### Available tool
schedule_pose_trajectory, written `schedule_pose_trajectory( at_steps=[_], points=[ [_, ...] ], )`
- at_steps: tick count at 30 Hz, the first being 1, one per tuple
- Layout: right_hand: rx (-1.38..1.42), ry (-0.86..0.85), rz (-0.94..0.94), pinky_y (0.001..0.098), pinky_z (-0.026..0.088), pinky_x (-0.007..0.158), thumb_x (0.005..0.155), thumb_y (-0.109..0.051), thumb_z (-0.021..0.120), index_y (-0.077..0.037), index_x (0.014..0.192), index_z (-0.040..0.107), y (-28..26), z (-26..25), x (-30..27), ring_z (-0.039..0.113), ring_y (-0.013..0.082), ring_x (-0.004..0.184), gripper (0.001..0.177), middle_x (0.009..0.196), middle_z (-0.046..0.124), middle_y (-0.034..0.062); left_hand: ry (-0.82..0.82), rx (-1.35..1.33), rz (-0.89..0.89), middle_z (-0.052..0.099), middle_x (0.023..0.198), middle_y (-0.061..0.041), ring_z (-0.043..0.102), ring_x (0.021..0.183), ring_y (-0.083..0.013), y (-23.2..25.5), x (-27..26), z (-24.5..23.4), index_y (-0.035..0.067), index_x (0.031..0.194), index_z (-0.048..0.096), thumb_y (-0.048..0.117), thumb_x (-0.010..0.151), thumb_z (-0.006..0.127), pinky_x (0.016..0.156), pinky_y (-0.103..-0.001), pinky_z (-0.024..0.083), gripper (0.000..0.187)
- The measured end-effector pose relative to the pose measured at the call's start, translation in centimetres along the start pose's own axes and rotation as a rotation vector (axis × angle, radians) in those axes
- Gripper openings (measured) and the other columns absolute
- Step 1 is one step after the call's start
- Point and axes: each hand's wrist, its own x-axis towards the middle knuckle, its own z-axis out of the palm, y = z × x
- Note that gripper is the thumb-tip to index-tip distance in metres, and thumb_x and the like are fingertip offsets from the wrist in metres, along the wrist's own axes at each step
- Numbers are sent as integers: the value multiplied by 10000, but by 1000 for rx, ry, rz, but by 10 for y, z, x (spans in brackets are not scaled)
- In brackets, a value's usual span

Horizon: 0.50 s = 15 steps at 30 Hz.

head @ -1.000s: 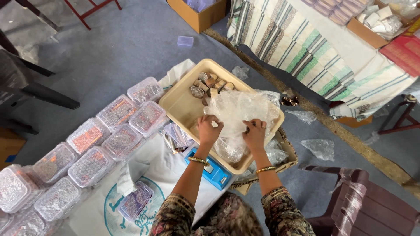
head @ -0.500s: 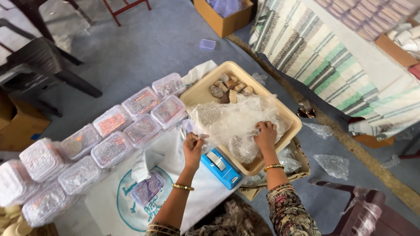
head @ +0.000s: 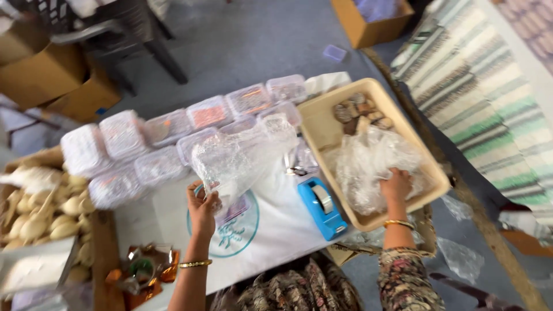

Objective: The person wraps small plastic containers filled with beads in bubble wrap. They place a container on a sheet of bubble wrap, fold the wrap around it, and secure it with tape. The wrapped items are then placed in a tray.

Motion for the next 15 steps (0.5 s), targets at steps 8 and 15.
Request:
schedule_pose_trajectory(
  at_steps=[8,15],
  points=[
    [169,177,-73,621,358,1057,731,-136,788,-175,1289,665,-28,-74,-25,412,450,1354,572,1451,535,160,229,127,-361,701,1040,-81,710,885,-187,-17,-45,-116,112,1332,522,47,902,673,703,-334,574,460],
    [920,409,-979,423,483,1149,901,104,671,-48,1202,647,-255,-140,-174,589,230,1275,338,1237,669,80,80,885,-77,669,789,-62,636,770,-239,6,-60,-68,123,1202,776,123,926,684,747,-374,541,291]
  ],
)
